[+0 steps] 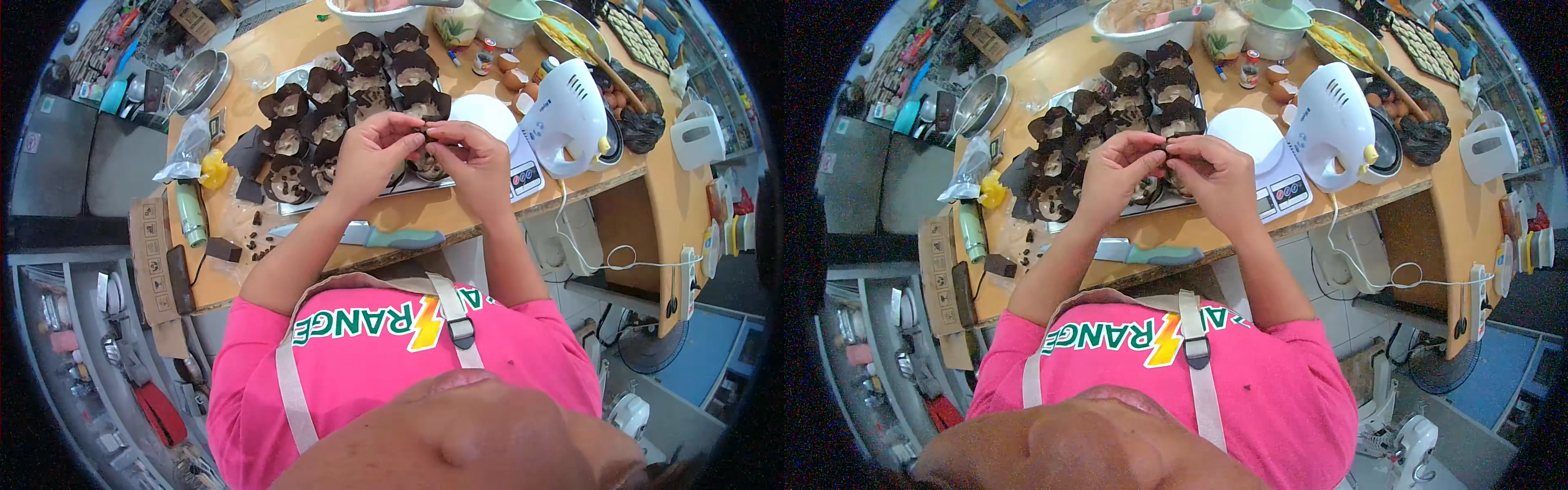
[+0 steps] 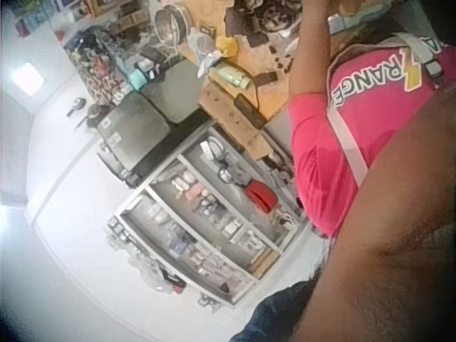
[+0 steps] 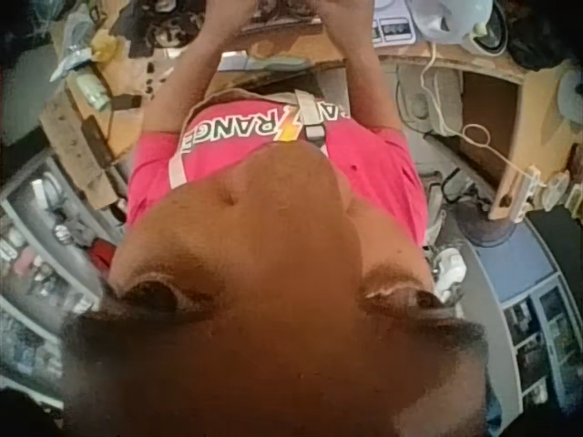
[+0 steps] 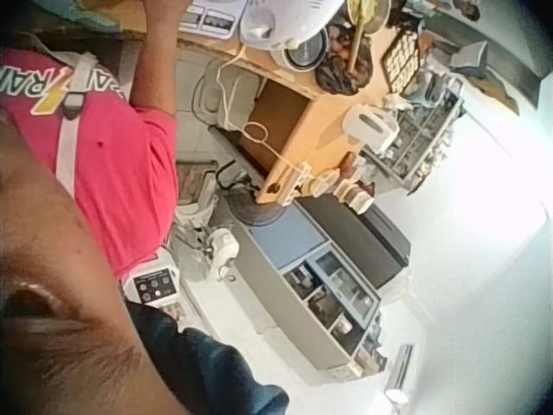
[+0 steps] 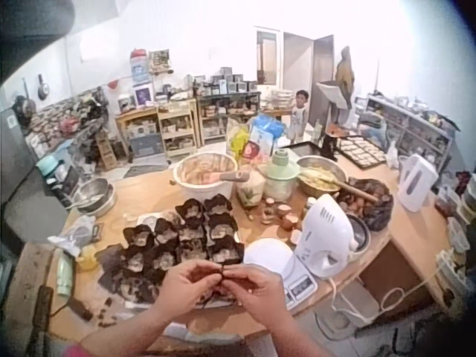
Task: The person cuts small pieces of chocolate with a knife and places them on top of the batter in muffin liners arranged on a tray.
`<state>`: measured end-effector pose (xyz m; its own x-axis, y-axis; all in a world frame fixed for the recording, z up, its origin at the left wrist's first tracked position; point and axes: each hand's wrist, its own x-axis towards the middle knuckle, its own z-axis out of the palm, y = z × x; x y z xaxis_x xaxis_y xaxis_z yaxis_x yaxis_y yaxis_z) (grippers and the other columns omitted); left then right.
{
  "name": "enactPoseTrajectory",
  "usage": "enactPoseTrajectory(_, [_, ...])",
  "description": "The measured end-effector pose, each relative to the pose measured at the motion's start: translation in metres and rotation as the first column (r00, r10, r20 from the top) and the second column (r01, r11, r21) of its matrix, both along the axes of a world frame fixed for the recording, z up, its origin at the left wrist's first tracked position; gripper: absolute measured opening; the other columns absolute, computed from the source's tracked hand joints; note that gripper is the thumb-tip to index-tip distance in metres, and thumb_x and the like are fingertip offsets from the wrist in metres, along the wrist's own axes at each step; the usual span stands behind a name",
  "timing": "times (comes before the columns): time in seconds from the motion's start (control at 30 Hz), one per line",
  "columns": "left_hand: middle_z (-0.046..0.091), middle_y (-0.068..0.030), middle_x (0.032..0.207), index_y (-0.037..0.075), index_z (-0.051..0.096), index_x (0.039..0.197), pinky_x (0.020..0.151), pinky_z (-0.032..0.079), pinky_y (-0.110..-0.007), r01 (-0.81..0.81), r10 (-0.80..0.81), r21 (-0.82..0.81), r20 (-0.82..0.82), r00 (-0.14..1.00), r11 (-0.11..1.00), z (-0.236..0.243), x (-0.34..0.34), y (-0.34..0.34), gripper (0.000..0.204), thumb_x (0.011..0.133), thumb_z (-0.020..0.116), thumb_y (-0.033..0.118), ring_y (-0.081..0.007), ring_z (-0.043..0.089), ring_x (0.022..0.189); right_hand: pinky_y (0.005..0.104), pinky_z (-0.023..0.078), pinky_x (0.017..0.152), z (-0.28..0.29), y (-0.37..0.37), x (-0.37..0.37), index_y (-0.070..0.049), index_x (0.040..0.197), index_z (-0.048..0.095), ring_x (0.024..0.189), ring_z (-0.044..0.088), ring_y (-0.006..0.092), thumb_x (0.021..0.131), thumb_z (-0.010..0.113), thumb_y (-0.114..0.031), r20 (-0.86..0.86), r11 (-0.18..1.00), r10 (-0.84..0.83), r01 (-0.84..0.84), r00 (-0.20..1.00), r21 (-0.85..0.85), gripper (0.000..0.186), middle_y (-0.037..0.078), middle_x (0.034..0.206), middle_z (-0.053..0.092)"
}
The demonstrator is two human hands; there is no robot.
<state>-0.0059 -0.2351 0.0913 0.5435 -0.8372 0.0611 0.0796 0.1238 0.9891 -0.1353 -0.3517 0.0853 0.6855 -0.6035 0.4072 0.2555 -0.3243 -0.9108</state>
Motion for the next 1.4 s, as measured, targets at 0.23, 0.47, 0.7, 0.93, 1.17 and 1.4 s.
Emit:
enactPoseTrajectory(0.23, [0.069, -0.0057, 0.099, 0.001, 0.064, 0.110, 0.077, 0.057, -0.028, 0.017, -0.018, 0.035, 0.027, 0.999, 0.999, 0.003, 0.003, -0.004, 0.018, 0.092, 0.066, 0.004, -0.0113, 0.065, 0.086, 0.0284, 0.059, 0.076, 0.007, -0.002, -0.002, 0.001, 0.102, 0.071, 0.088, 0.071, 0.0178, 0.081, 0.071, 0.005, -0.007, 0.992, -0.034, 0.033, 0.999, -0.118, 0.021, 0.011, 0.098, 0.072])
enactPoseTrajectory(0.47, [0.067, -0.0063, 0.100, 0.001, 0.063, 0.108, 0.078, 0.057, -0.029, -0.056, 0.054, 0.039, 0.049, 0.997, 0.998, 0.007, 0.009, 0.007, 0.015, 0.094, 0.063, 0.004, -0.0117, 0.065, 0.089, 0.0281, 0.058, 0.074, 0.005, -0.009, -0.006, 0.000, 0.100, 0.071, 0.085, 0.070, 0.0159, 0.081, 0.073, 0.003, -0.028, 0.999, -0.031, 0.030, 0.999, -0.034, 0.020, 0.009, 0.097, 0.071])
enactPoseTrajectory(0.7, [0.067, -0.0078, 0.100, 0.001, 0.062, 0.108, 0.081, 0.057, -0.030, -0.010, 0.011, 0.013, -0.039, 0.999, 1.000, 0.003, 0.006, 0.004, 0.015, 0.094, 0.063, 0.007, -0.0133, 0.065, 0.091, 0.0268, 0.054, 0.068, -0.001, -0.014, -0.005, -0.001, 0.100, 0.071, 0.077, 0.067, 0.0138, 0.080, 0.074, 0.002, -0.145, 0.991, 0.029, -0.047, 0.989, -0.122, 0.021, 0.008, 0.091, 0.070])
enactPoseTrajectory(0.93, [0.067, -0.0081, 0.101, 0.001, 0.062, 0.111, 0.081, 0.057, -0.029, -0.053, 0.050, -0.047, -0.048, 0.998, 0.998, 0.004, 0.024, 0.015, 0.017, 0.094, 0.062, 0.004, -0.0144, 0.066, 0.092, 0.0271, 0.053, 0.068, -0.005, -0.022, -0.011, -0.001, 0.101, 0.071, 0.078, 0.067, 0.0142, 0.081, 0.071, 0.003, -0.201, 0.999, -0.020, 0.012, 0.979, -0.043, 0.021, 0.008, 0.092, 0.070])
enactPoseTrajectory(1.17, [0.067, -0.0094, 0.102, 0.000, 0.061, 0.111, 0.082, 0.058, -0.030, -0.179, 0.167, -0.124, -0.095, 0.981, 0.976, -0.002, 0.041, 0.053, 0.017, 0.095, 0.060, 0.002, -0.0156, 0.067, 0.094, 0.0306, 0.053, 0.073, 0.004, -0.022, -0.009, 0.001, 0.100, 0.068, 0.083, 0.067, 0.0218, 0.082, 0.068, 0.003, -0.234, 0.964, -0.013, -0.050, 0.972, -0.261, 0.018, 0.012, 0.091, 0.067])
enactPoseTrajectory(1.4, [0.067, -0.0094, 0.105, 0.000, 0.060, 0.112, 0.082, 0.058, -0.031, -0.235, 0.218, -0.201, -0.103, 0.970, 0.951, -0.008, 0.047, 0.081, 0.018, 0.095, 0.060, 0.001, -0.0159, 0.067, 0.093, 0.0330, 0.052, 0.074, 0.000, -0.021, -0.004, 0.001, 0.098, 0.065, 0.082, 0.066, 0.0250, 0.082, 0.067, 0.003, -0.212, 0.942, -0.062, -0.012, 0.975, -0.334, 0.015, 0.013, 0.091, 0.067])
